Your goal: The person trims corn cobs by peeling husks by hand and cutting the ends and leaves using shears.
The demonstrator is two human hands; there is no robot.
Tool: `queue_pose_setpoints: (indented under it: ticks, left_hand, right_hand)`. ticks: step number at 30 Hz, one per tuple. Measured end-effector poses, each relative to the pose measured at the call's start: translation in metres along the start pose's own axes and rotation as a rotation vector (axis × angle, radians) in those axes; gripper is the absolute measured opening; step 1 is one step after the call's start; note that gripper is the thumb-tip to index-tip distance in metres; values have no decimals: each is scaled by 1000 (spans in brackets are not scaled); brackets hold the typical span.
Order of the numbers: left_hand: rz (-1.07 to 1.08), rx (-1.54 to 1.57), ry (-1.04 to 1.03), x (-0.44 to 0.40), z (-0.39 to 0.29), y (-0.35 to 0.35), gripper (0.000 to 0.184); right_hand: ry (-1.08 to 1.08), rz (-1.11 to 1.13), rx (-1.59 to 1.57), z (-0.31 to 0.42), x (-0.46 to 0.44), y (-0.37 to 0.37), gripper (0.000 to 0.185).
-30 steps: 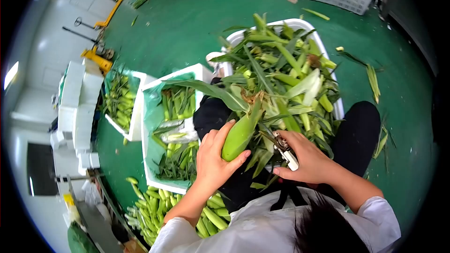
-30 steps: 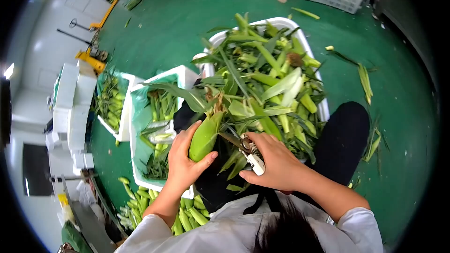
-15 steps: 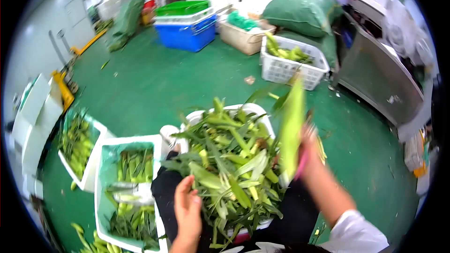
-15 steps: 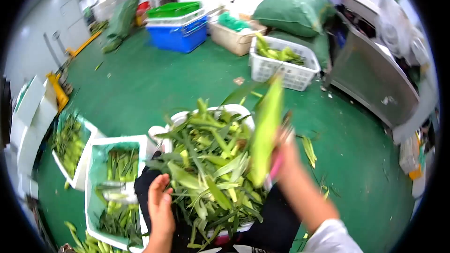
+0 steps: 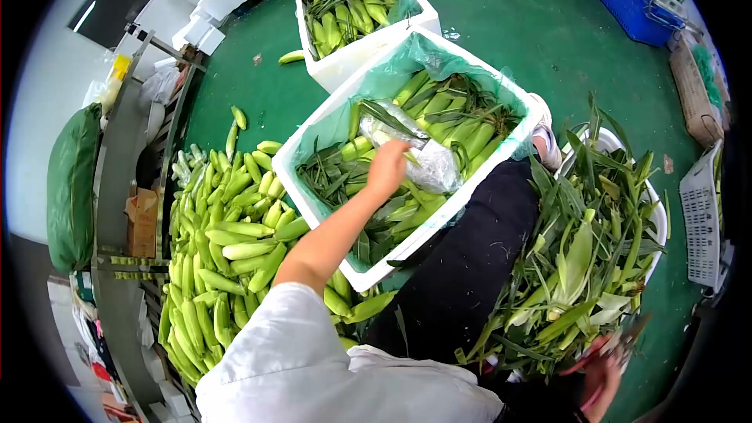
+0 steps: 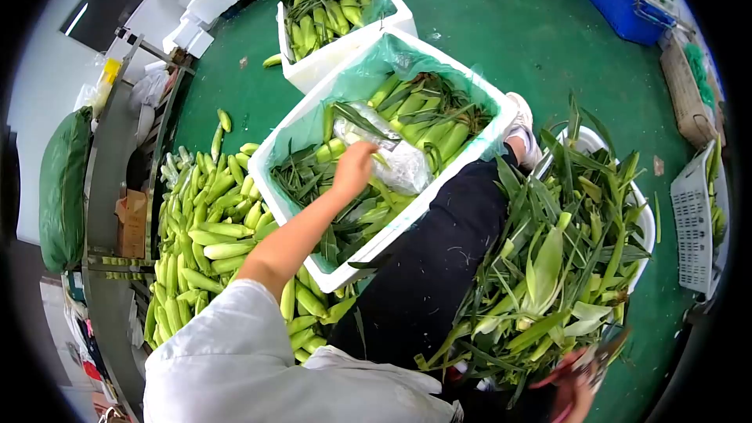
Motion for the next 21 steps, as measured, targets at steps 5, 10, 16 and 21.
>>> queue_pose_setpoints:
  ticks: [5, 10, 16, 21]
  left_hand:
    - [778, -656, -625, -4, -37, -119, 29]
    - [966, -885, -674, -11, -15, -195, 25]
    - [550, -587, -769, -34, -74, -38, 30]
    - [-251, -721, -440, -58, -26, 110, 58]
  right_hand:
    - [-231, -126, -269, -95, 78, 57, 53]
    - [-212, -336, -145, -73, 100, -39, 50]
    - [-229, -511, -49, -50, 116, -82, 53]
    - [-133, -476, -216, -50, 92, -99, 51]
Point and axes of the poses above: each hand's wrist, its own x-axis away from the middle knuckle, its own y-axis out of the back of the hand, z = x × y, the point moved 5 cm from there along -x, towards the middle knuckle, and after that the axes turned 1 degree about y, right-handed, at the moved point
